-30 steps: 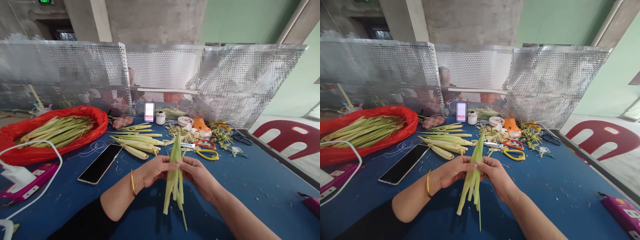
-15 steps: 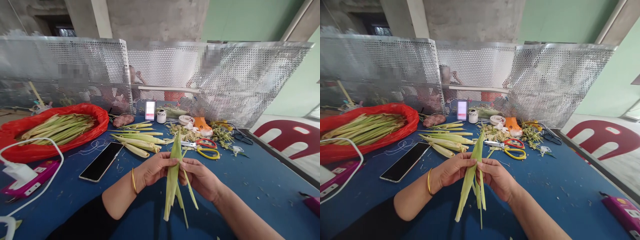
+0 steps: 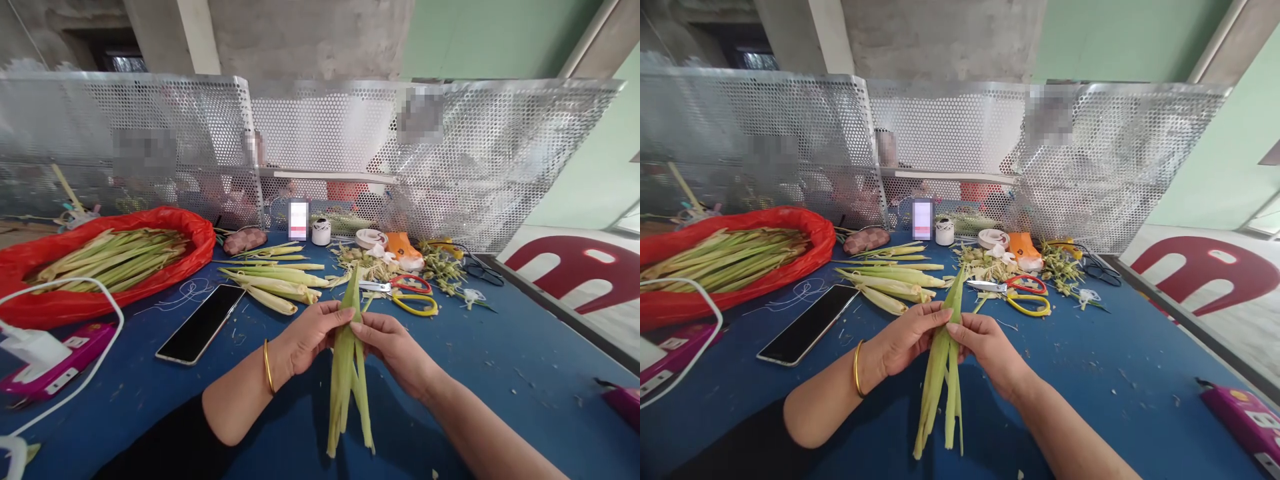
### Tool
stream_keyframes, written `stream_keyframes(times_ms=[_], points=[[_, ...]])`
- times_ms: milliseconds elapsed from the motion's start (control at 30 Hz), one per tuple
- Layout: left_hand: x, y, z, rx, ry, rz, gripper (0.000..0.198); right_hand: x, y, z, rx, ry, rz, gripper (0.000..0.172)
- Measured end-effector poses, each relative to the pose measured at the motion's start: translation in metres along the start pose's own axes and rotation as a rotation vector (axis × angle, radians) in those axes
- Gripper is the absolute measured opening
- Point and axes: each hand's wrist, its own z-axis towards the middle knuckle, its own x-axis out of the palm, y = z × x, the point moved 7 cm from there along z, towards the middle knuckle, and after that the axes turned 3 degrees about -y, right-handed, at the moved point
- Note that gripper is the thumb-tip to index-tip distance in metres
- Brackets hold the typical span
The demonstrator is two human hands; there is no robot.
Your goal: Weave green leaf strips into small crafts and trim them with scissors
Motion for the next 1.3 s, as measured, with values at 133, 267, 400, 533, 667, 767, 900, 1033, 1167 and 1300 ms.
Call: stream_keyframes(times_ms=[133,267,400,533,667,767,900,1033,1167,1300], points=[[0.001,0.001,0.002,0.024,0.011,-0.047,0.028,0.006,-0.003,-0.002,0.027,0.069,0.103,0.025],[-0.003,0.000,0.004,0.016,-0.011,-0.093,0.028,0.008,0.003,-0.004,0.030,0.092,0.272,0.020],[-0.008,-0.002,0.006,0.010,-0.066,-0.138,0.025,0.009,0.010,-0.005,0.002,0.136,0.328,0.028],[-0.005,0.001,0.004,-0.022,-0.019,-0.148,0.025,0.000,0.003,-0.002,0.036,0.026,0.263,0.025],[-0.003,0.007,0.003,-0.076,0.023,-0.100,0.025,-0.007,-0.001,0.002,0.027,-0.070,0.246,0.025],[-0.002,0.008,0.002,-0.069,0.033,-0.068,0.028,-0.007,-0.003,0.002,0.030,-0.099,0.187,0.025],[-0.006,0.005,0.003,-0.012,-0.072,-0.070,0.027,-0.002,-0.008,0.002,0.072,-0.055,0.206,0.022],[-0.012,0.002,0.008,0.015,-0.160,-0.173,0.021,0.003,0.001,-0.001,0.017,0.033,0.307,0.022],[-0.027,0.002,0.014,-0.002,-0.266,-0.217,0.015,0.012,0.017,-0.008,-0.044,0.167,0.405,0.025],[-0.044,0.003,0.015,-0.025,-0.413,-0.207,0.014,0.013,0.035,-0.017,-0.140,0.266,0.493,0.024]])
